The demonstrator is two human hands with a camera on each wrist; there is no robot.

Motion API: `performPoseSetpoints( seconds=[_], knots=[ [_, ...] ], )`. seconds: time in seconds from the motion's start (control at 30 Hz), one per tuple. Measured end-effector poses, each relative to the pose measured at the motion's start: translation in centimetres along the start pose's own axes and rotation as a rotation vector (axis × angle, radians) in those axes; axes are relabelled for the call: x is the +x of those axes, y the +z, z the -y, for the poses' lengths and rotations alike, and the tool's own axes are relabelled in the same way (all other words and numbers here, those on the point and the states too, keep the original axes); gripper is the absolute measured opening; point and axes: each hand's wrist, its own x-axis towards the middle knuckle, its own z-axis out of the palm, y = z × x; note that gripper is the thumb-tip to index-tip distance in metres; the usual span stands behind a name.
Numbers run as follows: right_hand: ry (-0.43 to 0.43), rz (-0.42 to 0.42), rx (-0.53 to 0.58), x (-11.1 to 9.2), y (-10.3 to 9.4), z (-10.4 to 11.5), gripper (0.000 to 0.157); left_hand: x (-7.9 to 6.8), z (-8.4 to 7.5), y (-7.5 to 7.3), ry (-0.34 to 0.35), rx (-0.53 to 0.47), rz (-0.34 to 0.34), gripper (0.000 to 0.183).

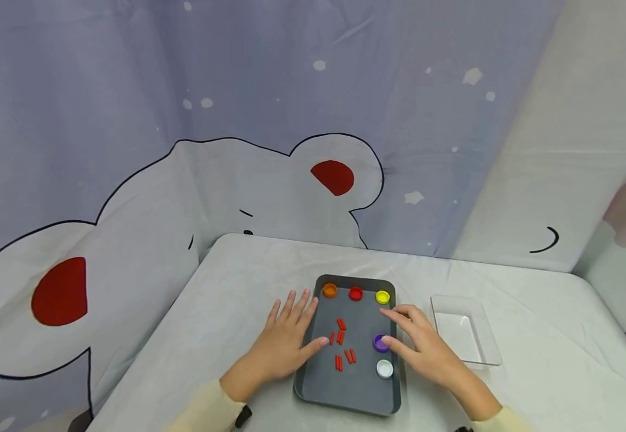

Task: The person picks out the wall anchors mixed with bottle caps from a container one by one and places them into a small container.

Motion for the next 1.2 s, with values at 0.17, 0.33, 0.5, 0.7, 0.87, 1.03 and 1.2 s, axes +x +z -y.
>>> performPoseSetpoints(
  seconds=[0.17,0.33,0.5,0.7,0.87,1.03,1.2],
  knots=[
    [-0.019,0.047,0.016,0.6,0.9,0.5,0.049,-0.2,-0.4,0.6,-0.004,0.032,0.015,0.085],
    [-0.050,0.094,0.019,1.1,1.6,0.5,0.051,-0.4,-0.5,1.4,0.000,0.041,0.036,0.086],
    [-0.101,0.130,0.007,1.5,2.1,0.6,0.050,-0.7,-0.6,1.7,0.010,0.052,0.059,0.087],
    [-0.138,0.194,-0.051,2.2,2.5,1.0,0.046,-0.8,-0.8,1.7,0.001,0.043,0.105,0.088],
    [-0.182,0.241,-0.136,2.7,2.9,1.2,0.046,-0.8,-0.9,1.8,0.001,0.041,0.123,0.088],
    [-0.225,0.277,-0.197,3.2,3.2,1.2,0.044,-0.7,-0.8,2.1,-0.003,0.040,0.139,0.088],
    [-0.224,0.316,-0.208,3.5,3.5,1.0,0.043,-0.5,-0.8,2.3,-0.007,0.057,0.147,0.089]
  ],
)
